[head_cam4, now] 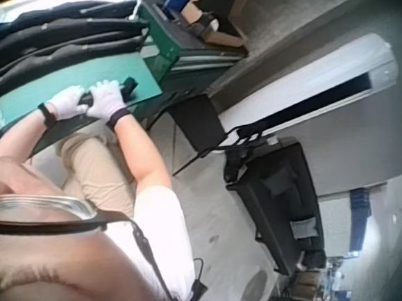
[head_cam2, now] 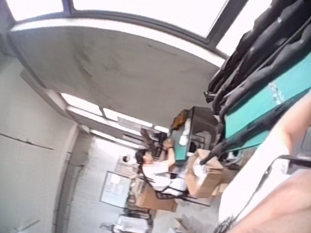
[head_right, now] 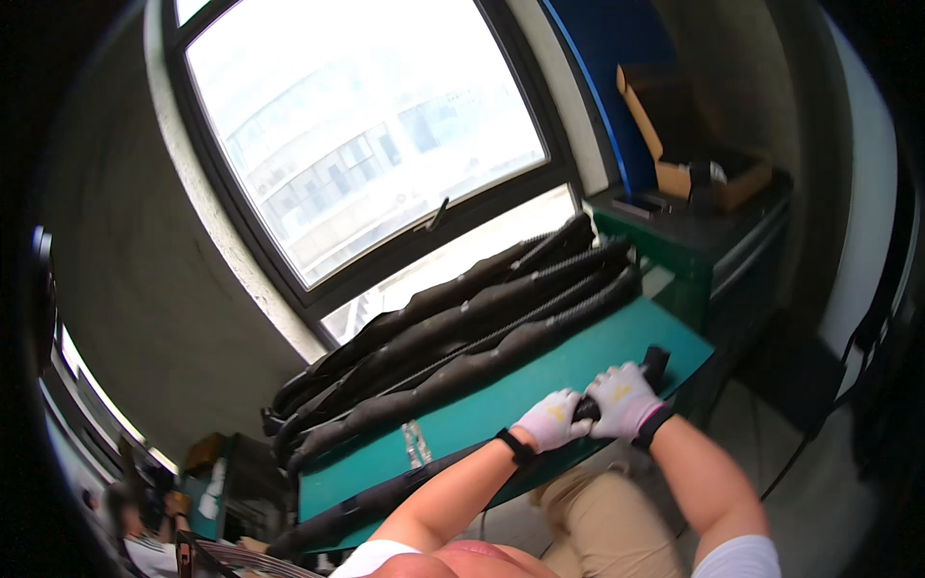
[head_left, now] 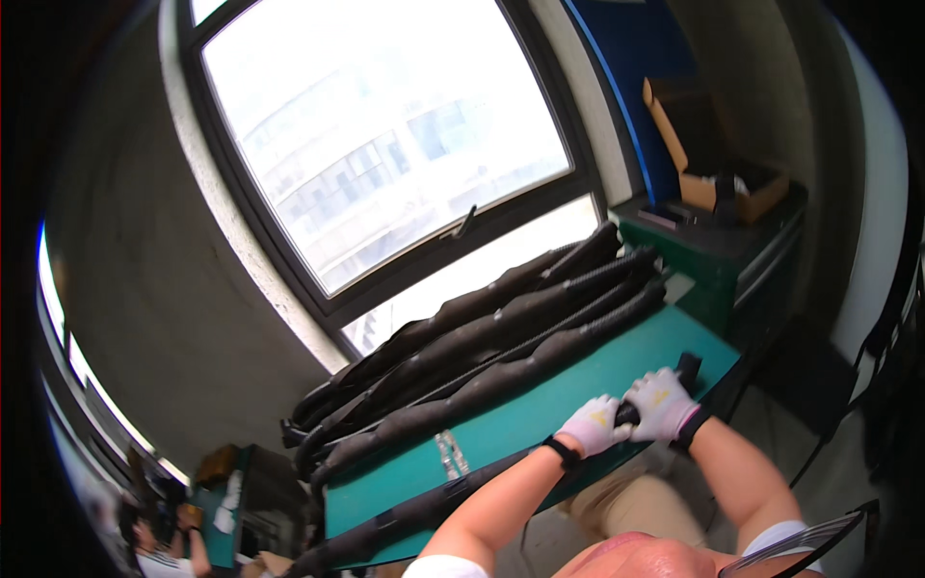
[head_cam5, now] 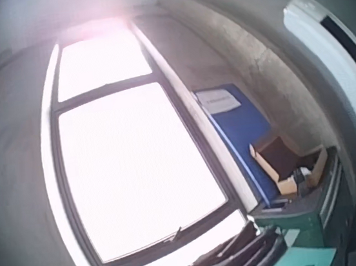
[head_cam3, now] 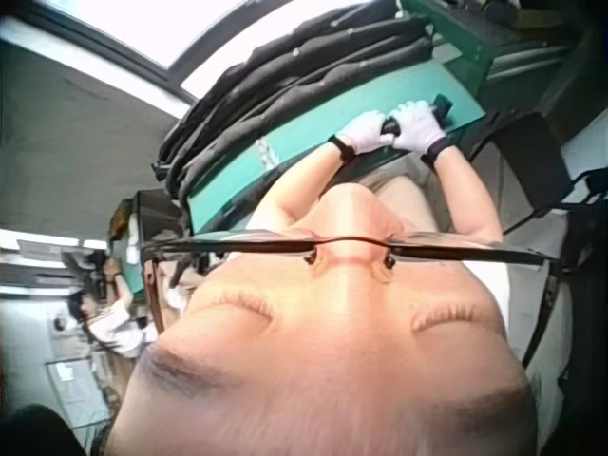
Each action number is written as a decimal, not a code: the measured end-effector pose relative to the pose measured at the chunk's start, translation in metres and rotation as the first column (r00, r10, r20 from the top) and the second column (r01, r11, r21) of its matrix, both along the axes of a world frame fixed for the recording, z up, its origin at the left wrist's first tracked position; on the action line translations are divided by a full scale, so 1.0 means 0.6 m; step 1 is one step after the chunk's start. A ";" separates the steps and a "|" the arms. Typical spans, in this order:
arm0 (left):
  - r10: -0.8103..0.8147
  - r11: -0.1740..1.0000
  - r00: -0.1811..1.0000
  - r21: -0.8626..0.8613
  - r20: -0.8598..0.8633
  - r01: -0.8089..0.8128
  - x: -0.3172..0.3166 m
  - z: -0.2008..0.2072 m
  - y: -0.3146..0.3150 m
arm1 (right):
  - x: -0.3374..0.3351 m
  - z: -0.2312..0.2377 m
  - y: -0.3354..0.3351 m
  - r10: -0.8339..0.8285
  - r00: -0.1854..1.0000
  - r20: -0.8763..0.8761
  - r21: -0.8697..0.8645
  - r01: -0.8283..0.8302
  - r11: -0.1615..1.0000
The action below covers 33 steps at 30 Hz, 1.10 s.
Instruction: Assembling or wrapping cables with black corrugated plastic tubing on a green workbench.
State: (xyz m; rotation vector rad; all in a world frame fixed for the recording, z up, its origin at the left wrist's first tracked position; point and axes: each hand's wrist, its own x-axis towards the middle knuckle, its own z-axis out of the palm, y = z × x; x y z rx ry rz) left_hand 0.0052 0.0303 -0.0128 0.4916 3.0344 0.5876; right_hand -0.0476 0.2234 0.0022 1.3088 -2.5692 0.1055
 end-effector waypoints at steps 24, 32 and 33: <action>0.159 0.986 0.975 -0.020 -0.155 -0.164 0.005 0.011 0.017 | -0.044 -0.009 0.039 0.098 0.995 0.002 0.022 -0.098 0.995; 0.176 0.984 0.974 -0.003 -0.143 -0.178 -0.007 0.024 0.020 | -0.064 0.017 0.065 0.194 0.979 0.062 -0.077 -0.189 0.979; 0.159 0.987 0.979 0.005 -0.124 -0.160 -0.009 0.027 0.022 | -0.061 0.019 0.073 0.177 0.984 -0.021 -0.046 -0.178 0.983</action>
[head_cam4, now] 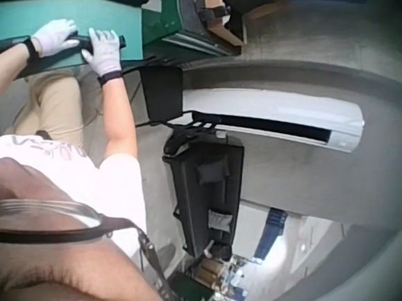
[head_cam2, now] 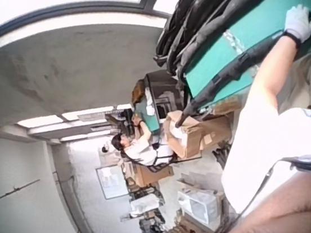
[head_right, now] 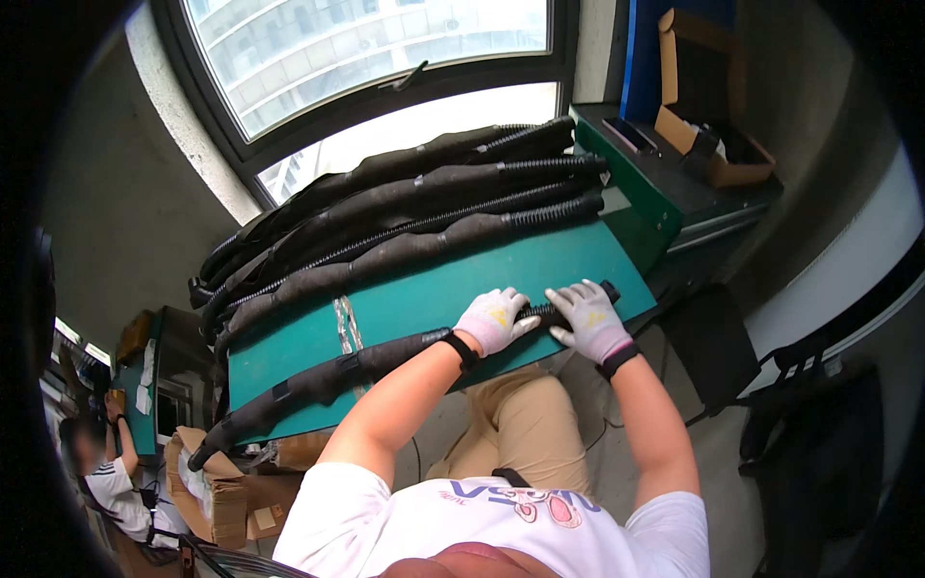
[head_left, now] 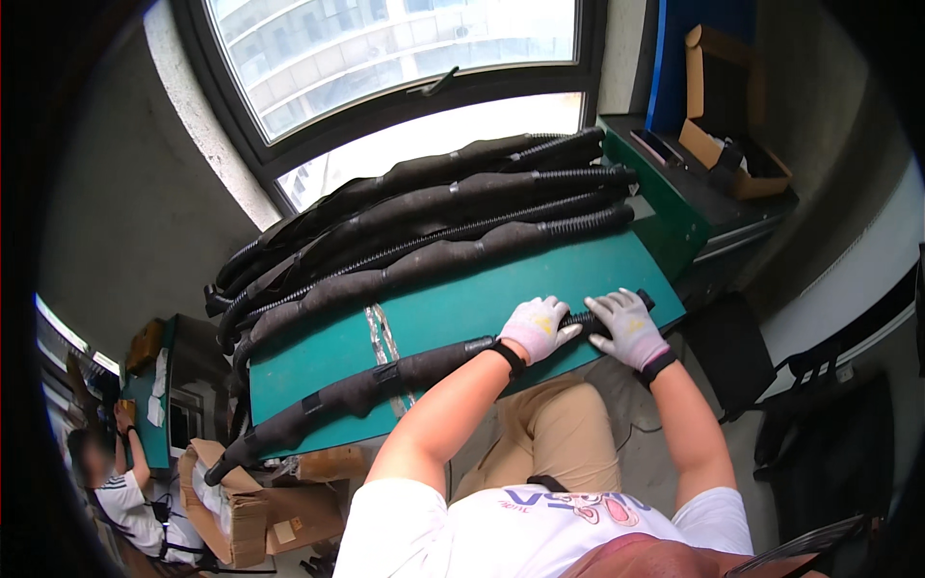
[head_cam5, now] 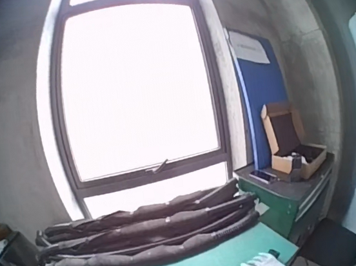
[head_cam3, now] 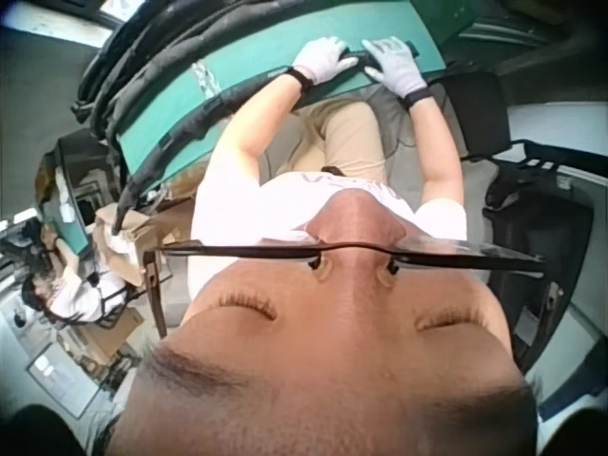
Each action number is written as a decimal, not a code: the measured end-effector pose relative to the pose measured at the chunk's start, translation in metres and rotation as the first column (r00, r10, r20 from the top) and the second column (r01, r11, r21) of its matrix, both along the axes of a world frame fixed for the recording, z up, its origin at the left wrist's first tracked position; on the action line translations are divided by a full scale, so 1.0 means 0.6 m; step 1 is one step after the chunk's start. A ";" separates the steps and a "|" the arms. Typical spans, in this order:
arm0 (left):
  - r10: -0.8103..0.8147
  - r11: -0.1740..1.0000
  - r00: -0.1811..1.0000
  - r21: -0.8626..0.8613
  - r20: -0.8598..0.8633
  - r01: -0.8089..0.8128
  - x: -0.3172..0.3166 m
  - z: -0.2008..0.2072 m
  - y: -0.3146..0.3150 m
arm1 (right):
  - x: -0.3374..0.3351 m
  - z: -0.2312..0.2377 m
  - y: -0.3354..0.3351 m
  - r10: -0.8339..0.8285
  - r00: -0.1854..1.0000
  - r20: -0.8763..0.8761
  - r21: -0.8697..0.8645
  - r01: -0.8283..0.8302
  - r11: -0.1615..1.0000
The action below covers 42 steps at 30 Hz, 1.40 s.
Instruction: Assembling or wrapping cables with black corrugated plastic tubing on a green workbench.
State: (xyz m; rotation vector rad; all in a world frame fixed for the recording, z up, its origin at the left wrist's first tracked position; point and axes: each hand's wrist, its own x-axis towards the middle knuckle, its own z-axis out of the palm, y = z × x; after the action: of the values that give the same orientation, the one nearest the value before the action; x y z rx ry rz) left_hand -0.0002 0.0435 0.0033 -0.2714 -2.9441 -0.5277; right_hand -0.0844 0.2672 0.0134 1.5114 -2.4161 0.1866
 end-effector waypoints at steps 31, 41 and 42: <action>-0.085 0.973 0.996 0.216 0.010 0.081 -0.002 -0.009 -0.025 | -0.008 -0.026 -0.004 -0.191 0.978 -0.089 -0.024 0.189 0.982; -0.059 0.983 0.998 0.173 0.032 0.053 -0.001 -0.011 -0.019 | -0.028 -0.016 0.021 -0.138 0.987 0.083 0.018 0.137 0.990; -0.006 0.995 0.996 0.104 0.091 -0.003 0.000 0.000 -0.007 | -0.032 -0.017 0.022 -0.117 0.988 0.098 0.011 0.117 0.993</action>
State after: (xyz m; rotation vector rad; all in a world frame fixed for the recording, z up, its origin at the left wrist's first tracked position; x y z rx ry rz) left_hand -0.0001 0.0391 0.0033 -0.2441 -2.9917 -0.7092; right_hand -0.1037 0.2804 0.0029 1.3875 -2.5754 0.2353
